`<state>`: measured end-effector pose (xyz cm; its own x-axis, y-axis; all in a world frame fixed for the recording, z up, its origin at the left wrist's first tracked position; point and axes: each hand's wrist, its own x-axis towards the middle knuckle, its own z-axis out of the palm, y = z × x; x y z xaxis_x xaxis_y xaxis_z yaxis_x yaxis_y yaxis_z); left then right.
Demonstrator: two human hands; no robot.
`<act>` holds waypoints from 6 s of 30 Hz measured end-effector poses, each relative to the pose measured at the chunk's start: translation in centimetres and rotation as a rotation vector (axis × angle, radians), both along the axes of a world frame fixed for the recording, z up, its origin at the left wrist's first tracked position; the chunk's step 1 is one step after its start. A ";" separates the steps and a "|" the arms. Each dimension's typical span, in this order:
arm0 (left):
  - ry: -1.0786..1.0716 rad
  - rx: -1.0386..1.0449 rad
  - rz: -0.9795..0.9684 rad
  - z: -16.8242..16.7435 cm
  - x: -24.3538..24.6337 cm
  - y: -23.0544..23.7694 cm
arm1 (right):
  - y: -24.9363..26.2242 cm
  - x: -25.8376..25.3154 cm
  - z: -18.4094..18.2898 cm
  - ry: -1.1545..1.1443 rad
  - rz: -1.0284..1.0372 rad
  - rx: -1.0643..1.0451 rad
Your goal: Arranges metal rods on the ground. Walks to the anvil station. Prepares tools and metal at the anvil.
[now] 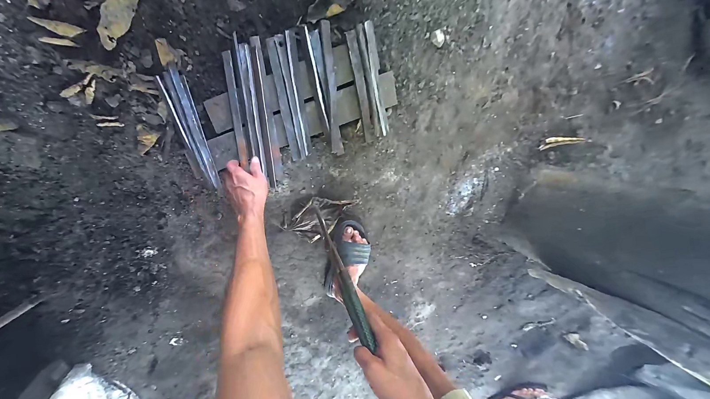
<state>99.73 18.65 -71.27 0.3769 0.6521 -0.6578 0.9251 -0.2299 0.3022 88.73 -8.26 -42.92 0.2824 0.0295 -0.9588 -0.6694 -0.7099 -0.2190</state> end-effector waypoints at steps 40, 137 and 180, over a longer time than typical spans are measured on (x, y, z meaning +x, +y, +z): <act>-0.067 0.138 0.214 -2.6 -1.8 -1.2 | -0.5 0.6 0.2 0.042 -0.004 0.009; 0.109 0.102 -0.310 -0.5 20.3 -13.1 | -6.8 6.4 0.2 0.035 -0.263 0.027; 0.168 0.186 -0.327 -0.3 17.2 -8.5 | -5.3 5.7 -0.2 0.000 -0.304 0.020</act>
<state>116.96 10.19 -71.60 0.4815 0.6294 -0.6100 0.8273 -0.5562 0.0791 94.39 -13.57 -43.16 0.2808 -0.0371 -0.9590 -0.8506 -0.4725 -0.2308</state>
